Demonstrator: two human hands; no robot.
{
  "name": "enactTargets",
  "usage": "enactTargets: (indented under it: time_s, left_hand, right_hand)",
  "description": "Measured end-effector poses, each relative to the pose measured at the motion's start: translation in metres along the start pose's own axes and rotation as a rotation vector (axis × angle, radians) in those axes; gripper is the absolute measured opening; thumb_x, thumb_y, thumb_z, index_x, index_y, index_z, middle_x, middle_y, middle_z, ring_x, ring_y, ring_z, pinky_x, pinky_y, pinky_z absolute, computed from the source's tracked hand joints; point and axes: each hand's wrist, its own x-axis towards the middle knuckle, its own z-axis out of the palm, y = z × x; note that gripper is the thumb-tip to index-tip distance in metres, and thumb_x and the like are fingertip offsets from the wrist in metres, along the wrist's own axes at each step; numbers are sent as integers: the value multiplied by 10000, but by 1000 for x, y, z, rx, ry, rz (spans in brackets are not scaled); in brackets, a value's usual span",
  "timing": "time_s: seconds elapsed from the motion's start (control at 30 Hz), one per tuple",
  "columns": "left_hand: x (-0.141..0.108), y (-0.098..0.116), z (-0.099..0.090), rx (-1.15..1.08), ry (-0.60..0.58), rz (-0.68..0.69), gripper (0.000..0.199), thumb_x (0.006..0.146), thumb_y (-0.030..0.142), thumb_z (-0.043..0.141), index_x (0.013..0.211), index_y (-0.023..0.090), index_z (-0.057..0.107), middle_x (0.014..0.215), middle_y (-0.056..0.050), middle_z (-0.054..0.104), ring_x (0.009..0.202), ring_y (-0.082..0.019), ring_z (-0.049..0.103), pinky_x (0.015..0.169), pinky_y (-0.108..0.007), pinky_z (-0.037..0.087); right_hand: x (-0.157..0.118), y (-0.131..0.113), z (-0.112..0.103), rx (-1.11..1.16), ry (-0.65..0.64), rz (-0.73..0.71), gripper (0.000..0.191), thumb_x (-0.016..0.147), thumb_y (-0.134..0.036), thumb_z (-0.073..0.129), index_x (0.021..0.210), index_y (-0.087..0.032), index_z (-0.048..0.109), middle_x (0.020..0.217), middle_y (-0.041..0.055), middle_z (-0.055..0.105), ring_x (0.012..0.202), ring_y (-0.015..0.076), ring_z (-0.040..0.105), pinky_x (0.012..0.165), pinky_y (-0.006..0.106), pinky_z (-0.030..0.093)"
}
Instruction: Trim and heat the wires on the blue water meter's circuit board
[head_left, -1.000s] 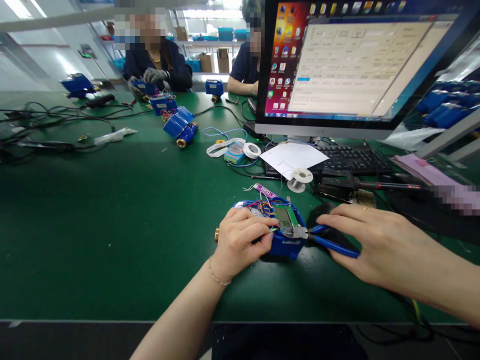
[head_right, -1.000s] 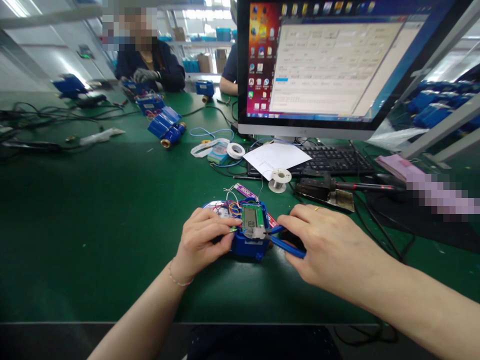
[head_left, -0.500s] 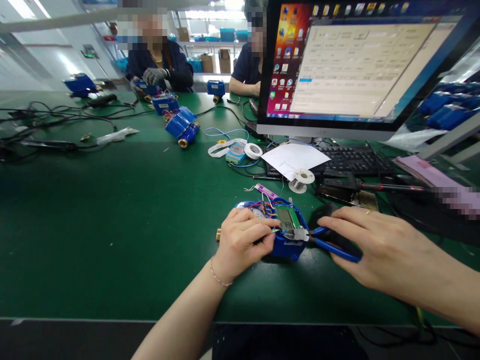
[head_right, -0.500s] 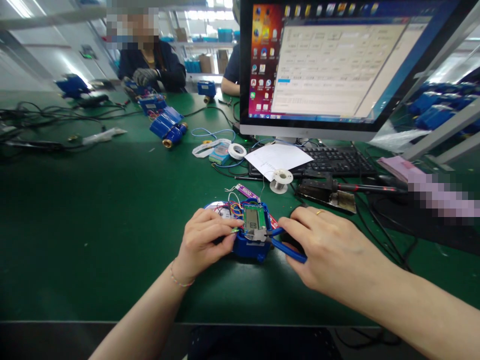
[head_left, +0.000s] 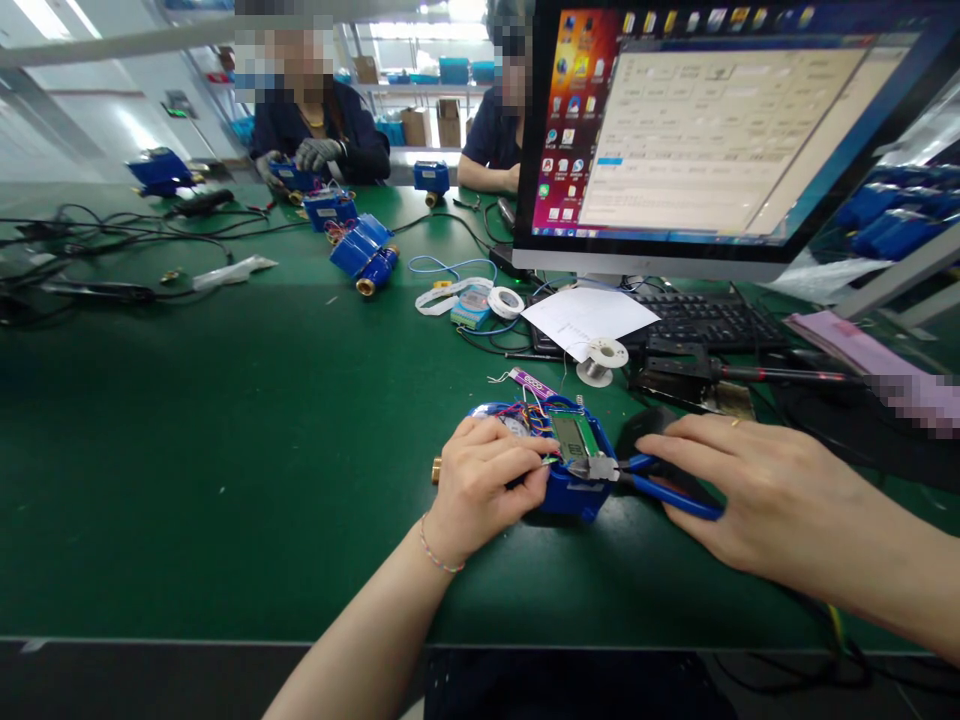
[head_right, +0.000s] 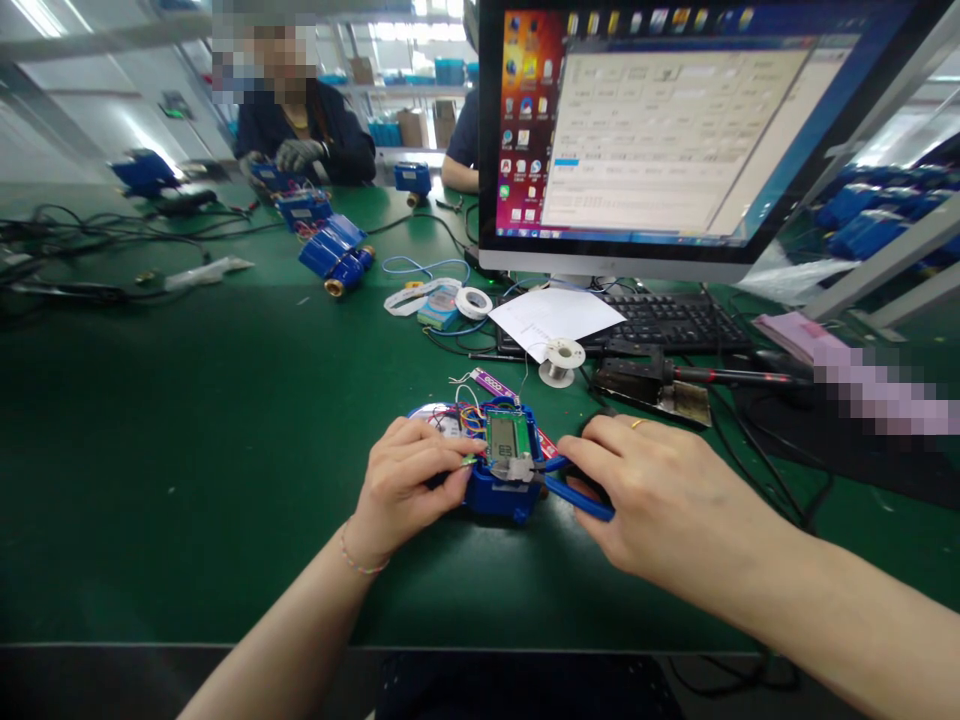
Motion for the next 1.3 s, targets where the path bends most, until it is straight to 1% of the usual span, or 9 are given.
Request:
enactTargets:
  time_s: [0.17, 0.5, 0.67, 0.93, 1.0, 1.1, 1.2, 1.3]
  left_hand:
    - [0, 0, 0, -4, -2, 2, 118, 758, 124, 633, 680, 184, 569, 880, 96, 722, 674, -94, 569, 672, -292, 397]
    - [-1, -1, 0, 1, -4, 1, 126, 753, 122, 641, 684, 187, 559, 884, 109, 719, 671, -93, 558, 670, -292, 386]
    - [-1, -1, 0, -4, -6, -1, 126, 752, 114, 638, 682, 183, 560, 885, 103, 720, 673, -92, 558, 678, -289, 386]
    - [-1, 0, 1, 10, 10, 12, 125, 755, 119, 638, 676, 183, 564, 877, 93, 722, 670, -97, 555, 665, -295, 384]
    - [-1, 0, 1, 13, 19, 11, 125, 756, 124, 639, 672, 182, 567, 870, 85, 724, 669, -97, 555, 661, -295, 384]
    - [0, 1, 2, 23, 25, 11, 137, 754, 124, 636, 652, 181, 564, 858, 82, 725, 653, -95, 549, 651, -295, 385]
    - [1, 1, 2, 27, 27, 14, 141, 744, 114, 637, 647, 183, 563, 852, 88, 725, 645, -94, 547, 642, -292, 388]
    - [1, 1, 2, 15, 29, 10, 143, 741, 111, 640, 648, 183, 558, 853, 95, 724, 644, -93, 549, 644, -292, 388]
  right_hand:
    - [-1, -3, 0, -48, 31, 14, 244, 885, -248, 412, 959, -130, 613, 907, 96, 579, 762, 232, 590, 560, 346, 508]
    - [0, 0, 3, 39, 1, 48, 254, 903, -273, 396, 993, -148, 598, 917, 77, 570, 769, 214, 583, 622, 364, 533]
    - [-1, 0, 4, 50, -4, 64, 257, 892, -272, 400, 986, -146, 603, 910, 79, 577, 754, 214, 587, 606, 363, 539]
    - [0, -2, 3, -9, 13, 58, 260, 875, -261, 404, 954, -143, 622, 882, 74, 577, 726, 210, 579, 580, 348, 515]
    - [1, -3, 3, -45, 33, 32, 260, 877, -248, 405, 933, -134, 631, 867, 81, 578, 727, 218, 575, 575, 345, 496]
    - [-1, -4, 5, -112, 103, -34, 218, 886, -224, 445, 920, -112, 629, 862, 99, 582, 741, 242, 566, 572, 350, 455]
    - [-9, -4, 13, -151, 189, -80, 179, 883, -213, 520, 971, -87, 612, 877, 107, 586, 744, 244, 552, 625, 361, 451]
    - [-18, -3, 24, -191, 251, -99, 219, 881, -228, 567, 1030, -70, 591, 910, 117, 589, 767, 245, 546, 690, 371, 464]
